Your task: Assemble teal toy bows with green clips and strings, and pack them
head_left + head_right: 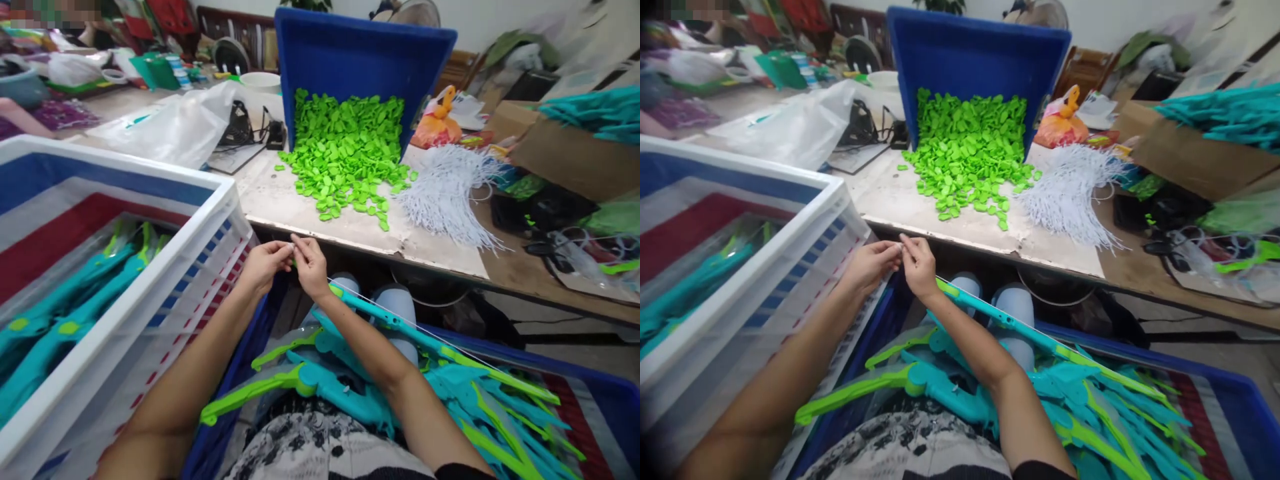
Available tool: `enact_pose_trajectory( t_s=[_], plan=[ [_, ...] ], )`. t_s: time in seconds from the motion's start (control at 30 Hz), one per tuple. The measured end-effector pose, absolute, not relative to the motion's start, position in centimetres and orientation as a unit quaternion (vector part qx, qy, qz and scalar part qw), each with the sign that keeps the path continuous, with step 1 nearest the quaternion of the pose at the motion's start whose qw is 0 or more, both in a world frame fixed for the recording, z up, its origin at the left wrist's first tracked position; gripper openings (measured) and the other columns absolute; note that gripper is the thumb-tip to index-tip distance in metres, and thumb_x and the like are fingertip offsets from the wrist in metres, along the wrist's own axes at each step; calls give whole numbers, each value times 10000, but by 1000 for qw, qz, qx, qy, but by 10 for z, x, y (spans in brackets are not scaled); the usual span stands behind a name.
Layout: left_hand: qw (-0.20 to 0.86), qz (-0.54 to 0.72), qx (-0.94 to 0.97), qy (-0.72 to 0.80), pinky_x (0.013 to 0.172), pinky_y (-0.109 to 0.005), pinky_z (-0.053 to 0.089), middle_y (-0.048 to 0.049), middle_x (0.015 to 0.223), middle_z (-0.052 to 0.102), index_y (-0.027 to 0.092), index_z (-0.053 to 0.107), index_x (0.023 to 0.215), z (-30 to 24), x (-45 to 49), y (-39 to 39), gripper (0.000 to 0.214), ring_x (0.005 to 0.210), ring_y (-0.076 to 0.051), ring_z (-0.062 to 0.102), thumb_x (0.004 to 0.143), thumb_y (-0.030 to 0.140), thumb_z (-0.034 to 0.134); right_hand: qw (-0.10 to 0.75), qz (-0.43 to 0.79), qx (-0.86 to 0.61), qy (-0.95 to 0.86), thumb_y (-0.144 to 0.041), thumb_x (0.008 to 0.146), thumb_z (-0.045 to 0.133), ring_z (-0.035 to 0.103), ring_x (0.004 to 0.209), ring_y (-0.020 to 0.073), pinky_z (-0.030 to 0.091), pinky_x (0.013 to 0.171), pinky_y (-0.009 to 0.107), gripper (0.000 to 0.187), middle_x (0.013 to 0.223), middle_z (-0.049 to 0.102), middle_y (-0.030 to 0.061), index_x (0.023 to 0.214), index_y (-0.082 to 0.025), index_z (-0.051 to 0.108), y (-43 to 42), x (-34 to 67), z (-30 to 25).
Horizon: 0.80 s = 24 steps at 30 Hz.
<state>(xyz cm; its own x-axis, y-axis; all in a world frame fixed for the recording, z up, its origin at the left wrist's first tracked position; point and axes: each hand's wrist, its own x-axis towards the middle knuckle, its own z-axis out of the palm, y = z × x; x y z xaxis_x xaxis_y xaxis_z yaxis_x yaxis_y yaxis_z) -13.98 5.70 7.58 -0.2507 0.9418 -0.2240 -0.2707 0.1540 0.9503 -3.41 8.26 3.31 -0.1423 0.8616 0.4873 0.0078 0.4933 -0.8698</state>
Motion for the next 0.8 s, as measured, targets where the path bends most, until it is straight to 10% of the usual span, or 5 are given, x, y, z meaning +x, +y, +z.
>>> enact_pose_trajectory(
  t_s=[0.4, 0.8],
  plan=[
    [585, 601, 276, 469, 684, -279, 521, -35, 691, 664, 109, 679, 681, 78, -143, 57, 185, 665, -138, 621, 541, 220, 728, 540, 296, -309, -725, -292, 876, 545, 594, 831, 139, 488, 772, 278, 166, 876, 638, 43, 890, -206, 686, 95, -18, 44],
    [431, 504, 458, 592, 437, -189, 327, -1, 561, 603, 135, 691, 654, 80, -140, 56, 216, 472, -76, 454, 634, 346, 731, 501, 256, -327, -759, -284, 907, 454, 543, 730, 119, 452, 705, 242, 166, 790, 565, 22, 826, -185, 560, 92, -2, 43]
  ],
)
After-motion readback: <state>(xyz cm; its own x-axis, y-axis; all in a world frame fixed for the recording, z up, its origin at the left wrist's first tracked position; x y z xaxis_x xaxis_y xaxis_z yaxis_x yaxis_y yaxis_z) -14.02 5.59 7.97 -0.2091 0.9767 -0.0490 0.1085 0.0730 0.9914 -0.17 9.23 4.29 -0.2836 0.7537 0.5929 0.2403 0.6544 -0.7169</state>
